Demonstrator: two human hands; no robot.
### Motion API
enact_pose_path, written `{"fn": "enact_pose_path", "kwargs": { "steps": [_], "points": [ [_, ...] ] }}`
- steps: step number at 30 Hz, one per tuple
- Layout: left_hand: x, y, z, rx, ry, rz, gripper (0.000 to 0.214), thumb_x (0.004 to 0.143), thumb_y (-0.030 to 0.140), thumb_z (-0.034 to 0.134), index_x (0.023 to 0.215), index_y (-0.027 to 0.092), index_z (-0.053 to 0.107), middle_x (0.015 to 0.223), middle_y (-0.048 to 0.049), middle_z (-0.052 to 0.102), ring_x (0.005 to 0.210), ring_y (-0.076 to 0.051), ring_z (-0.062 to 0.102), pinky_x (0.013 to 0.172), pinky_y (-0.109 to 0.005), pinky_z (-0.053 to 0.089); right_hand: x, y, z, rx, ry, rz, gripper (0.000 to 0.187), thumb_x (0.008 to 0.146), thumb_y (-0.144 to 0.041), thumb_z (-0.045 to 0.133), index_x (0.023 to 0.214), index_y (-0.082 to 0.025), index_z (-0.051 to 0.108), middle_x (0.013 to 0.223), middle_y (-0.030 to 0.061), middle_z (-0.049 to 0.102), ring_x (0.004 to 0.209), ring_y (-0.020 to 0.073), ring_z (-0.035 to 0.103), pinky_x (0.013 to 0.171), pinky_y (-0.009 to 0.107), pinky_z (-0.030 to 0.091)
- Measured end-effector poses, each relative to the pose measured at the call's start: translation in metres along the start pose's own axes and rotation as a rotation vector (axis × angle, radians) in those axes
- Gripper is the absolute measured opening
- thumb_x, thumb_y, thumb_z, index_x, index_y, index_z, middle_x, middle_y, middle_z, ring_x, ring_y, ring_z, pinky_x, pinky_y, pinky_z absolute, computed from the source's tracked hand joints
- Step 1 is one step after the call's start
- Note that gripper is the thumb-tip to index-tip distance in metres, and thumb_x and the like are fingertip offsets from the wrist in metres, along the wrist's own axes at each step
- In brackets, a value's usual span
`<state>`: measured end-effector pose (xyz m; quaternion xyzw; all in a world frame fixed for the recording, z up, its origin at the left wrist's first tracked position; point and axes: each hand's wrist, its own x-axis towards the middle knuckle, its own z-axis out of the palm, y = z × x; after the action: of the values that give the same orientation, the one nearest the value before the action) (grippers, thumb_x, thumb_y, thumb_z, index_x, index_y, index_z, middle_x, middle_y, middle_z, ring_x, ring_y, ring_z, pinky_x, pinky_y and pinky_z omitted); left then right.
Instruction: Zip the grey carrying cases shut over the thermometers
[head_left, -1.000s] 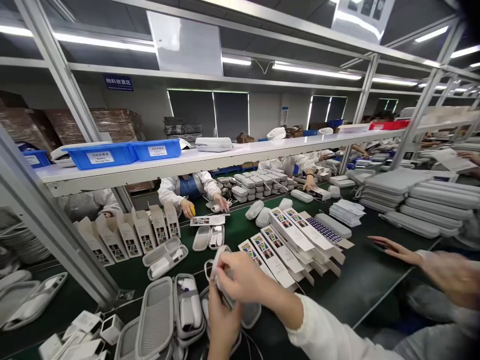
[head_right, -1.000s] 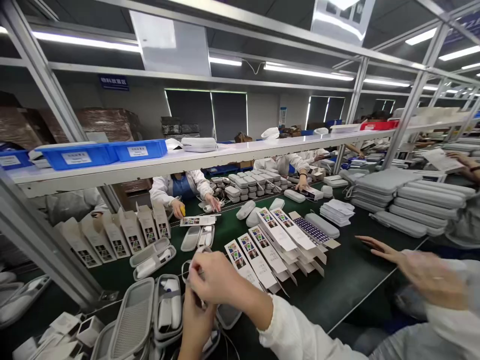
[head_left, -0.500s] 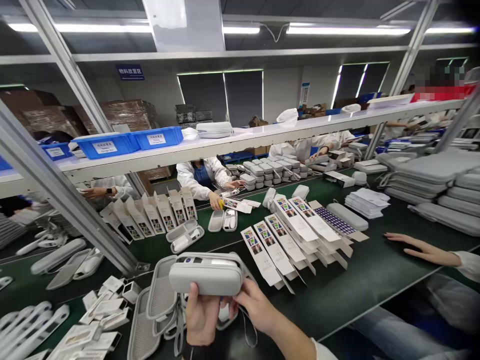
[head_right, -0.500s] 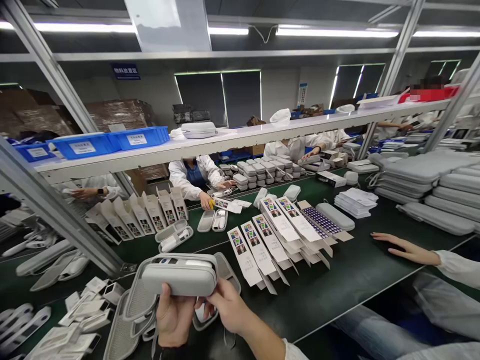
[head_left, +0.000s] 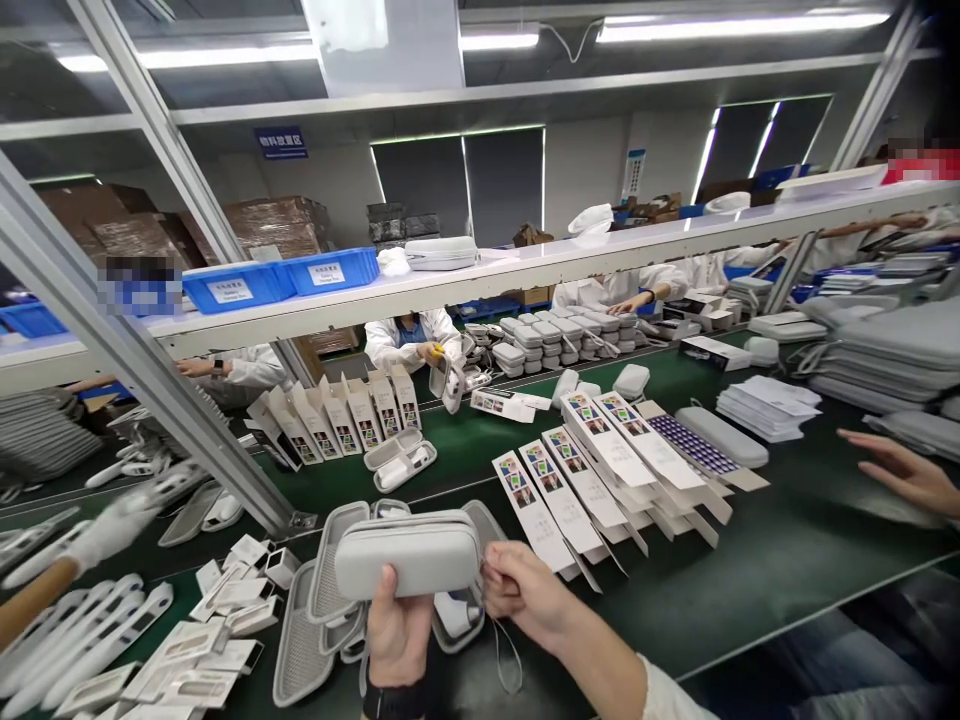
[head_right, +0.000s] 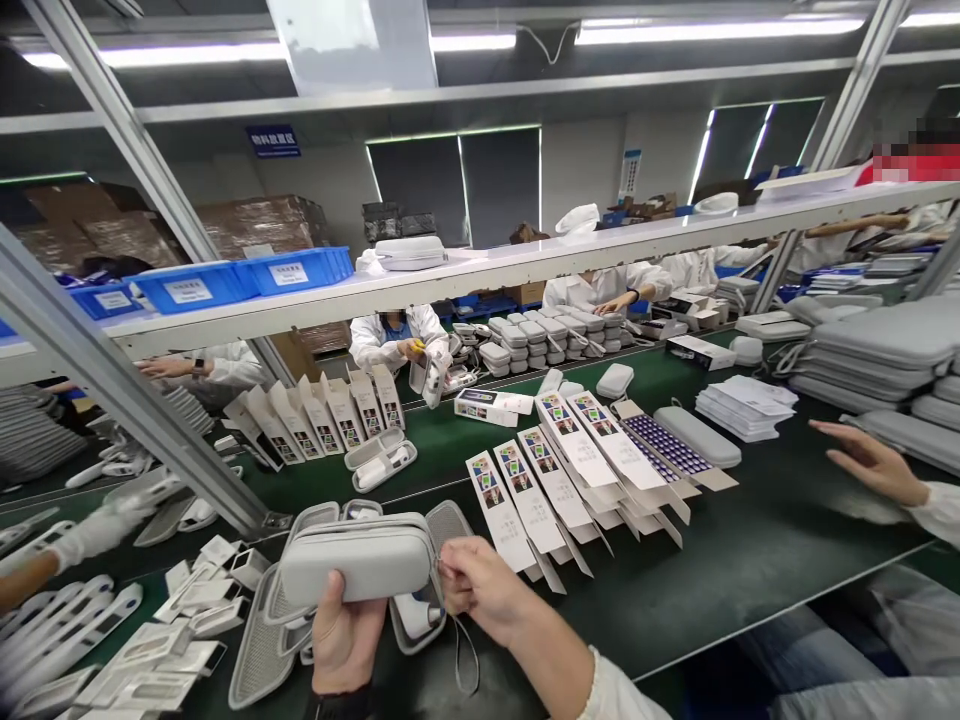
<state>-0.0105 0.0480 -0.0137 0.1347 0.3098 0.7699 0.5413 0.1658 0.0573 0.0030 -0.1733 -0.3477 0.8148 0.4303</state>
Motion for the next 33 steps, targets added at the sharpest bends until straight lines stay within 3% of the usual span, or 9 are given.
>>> {"fn": "enact_pose_path", "kwargs": {
  "steps": [5, 10, 13, 15, 18, 21, 23, 28, 33],
  "points": [
    [-0.009, 0.004, -0.014, 0.190, 0.044, 0.021, 0.072, 0.056, 0.044, 0.092, 0.123, 0.031, 0.068, 0.115, -0.0052, 0.076, 0.118, -0.035, 0.065, 0.099, -0.048, 0.053, -0.004, -0.058, 0.001, -0.267, -0.011, 0.116, 0.030, 0.082, -0.033, 0.065, 0.061, -0.019, 0.048, 0.044, -0.0130, 0.024, 0.040, 0.0033, 0.011, 0.045, 0.023, 0.012],
    [-0.018, 0.009, -0.025, 0.302, 0.074, 0.036, 0.085, 0.041, 0.030, 0.098, 0.120, 0.030, 0.069, 0.109, -0.0036, 0.078, 0.121, -0.038, 0.062, 0.107, -0.053, 0.048, -0.004, -0.081, 0.013, -0.641, 0.033, 0.170, 0.025, 0.082, -0.028, 0.058, 0.060, -0.017, 0.054, 0.047, -0.0087, 0.034, 0.042, 0.0048, 0.021, 0.044, 0.025, 0.011],
    [-0.023, 0.014, -0.021, 0.237, 0.045, 0.034, 0.087, 0.038, 0.036, 0.099, 0.120, 0.029, 0.069, 0.115, -0.0058, 0.076, 0.127, -0.040, 0.058, 0.109, -0.056, 0.045, -0.005, -0.077, 0.021, -0.536, -0.030, 0.196, 0.027, 0.081, -0.031, 0.060, 0.059, -0.018, 0.051, 0.046, -0.0097, 0.032, 0.042, 0.0044, 0.019, 0.045, 0.025, 0.010],
    [-0.026, 0.017, -0.014, 0.133, 0.022, 0.051, 0.083, 0.046, 0.048, 0.096, 0.122, 0.030, 0.069, 0.121, -0.0064, 0.075, 0.131, -0.040, 0.055, 0.111, -0.055, 0.044, -0.006, -0.063, 0.025, -0.429, -0.055, 0.168, 0.032, 0.080, -0.036, 0.065, 0.058, -0.019, 0.048, 0.046, -0.0103, 0.031, 0.042, 0.0042, 0.019, 0.045, 0.025, 0.012],
    [-0.027, 0.020, -0.004, 0.010, 0.031, 0.113, 0.075, 0.059, 0.060, 0.087, 0.126, 0.032, 0.067, 0.128, -0.0049, 0.072, 0.135, -0.036, 0.052, 0.113, -0.051, 0.042, -0.009, -0.030, 0.028, -0.355, 0.004, 0.147, 0.037, 0.076, -0.039, 0.071, 0.057, -0.019, 0.047, 0.045, -0.0100, 0.034, 0.041, 0.0039, 0.022, 0.044, 0.024, 0.013],
    [-0.024, 0.019, -0.009, 0.024, 0.041, 0.107, 0.077, 0.057, 0.061, 0.087, 0.125, 0.032, 0.067, 0.128, -0.0058, 0.071, 0.133, -0.037, 0.053, 0.111, -0.053, 0.044, -0.013, -0.007, 0.026, -0.226, 0.032, 0.144, 0.034, 0.077, -0.037, 0.068, 0.057, -0.021, 0.045, 0.042, -0.0117, 0.030, 0.038, 0.0038, 0.018, 0.044, 0.024, 0.014],
    [-0.022, 0.017, -0.022, 0.095, 0.039, 0.053, 0.079, 0.052, 0.055, 0.092, 0.123, 0.030, 0.068, 0.124, -0.0078, 0.073, 0.130, -0.040, 0.056, 0.108, -0.056, 0.046, -0.015, -0.007, 0.024, -0.186, 0.039, 0.110, 0.032, 0.079, -0.034, 0.064, 0.058, -0.021, 0.043, 0.041, -0.0128, 0.025, 0.038, 0.0041, 0.015, 0.045, 0.025, 0.014],
    [-0.020, 0.022, -0.054, 0.291, 0.025, -0.005, 0.084, 0.040, 0.029, 0.098, 0.118, 0.024, 0.070, 0.111, -0.0094, 0.077, 0.119, -0.042, 0.062, 0.104, -0.058, 0.049, -0.015, -0.034, 0.021, -0.425, 0.083, 0.163, 0.030, 0.079, -0.029, 0.062, 0.056, -0.019, 0.046, 0.045, -0.0099, 0.032, 0.041, 0.0042, 0.017, 0.046, 0.026, 0.009],
    [-0.027, 0.031, -0.043, 0.156, -0.064, 0.029, 0.085, 0.040, 0.033, 0.098, 0.120, 0.025, 0.069, 0.118, -0.0105, 0.074, 0.126, -0.045, 0.057, 0.107, -0.062, 0.045, -0.014, -0.030, 0.030, -0.227, -0.056, 0.169, 0.037, 0.083, -0.037, 0.067, 0.059, -0.020, 0.045, 0.043, -0.0125, 0.024, 0.040, 0.0043, 0.016, 0.048, 0.026, 0.016]
  ]
}}
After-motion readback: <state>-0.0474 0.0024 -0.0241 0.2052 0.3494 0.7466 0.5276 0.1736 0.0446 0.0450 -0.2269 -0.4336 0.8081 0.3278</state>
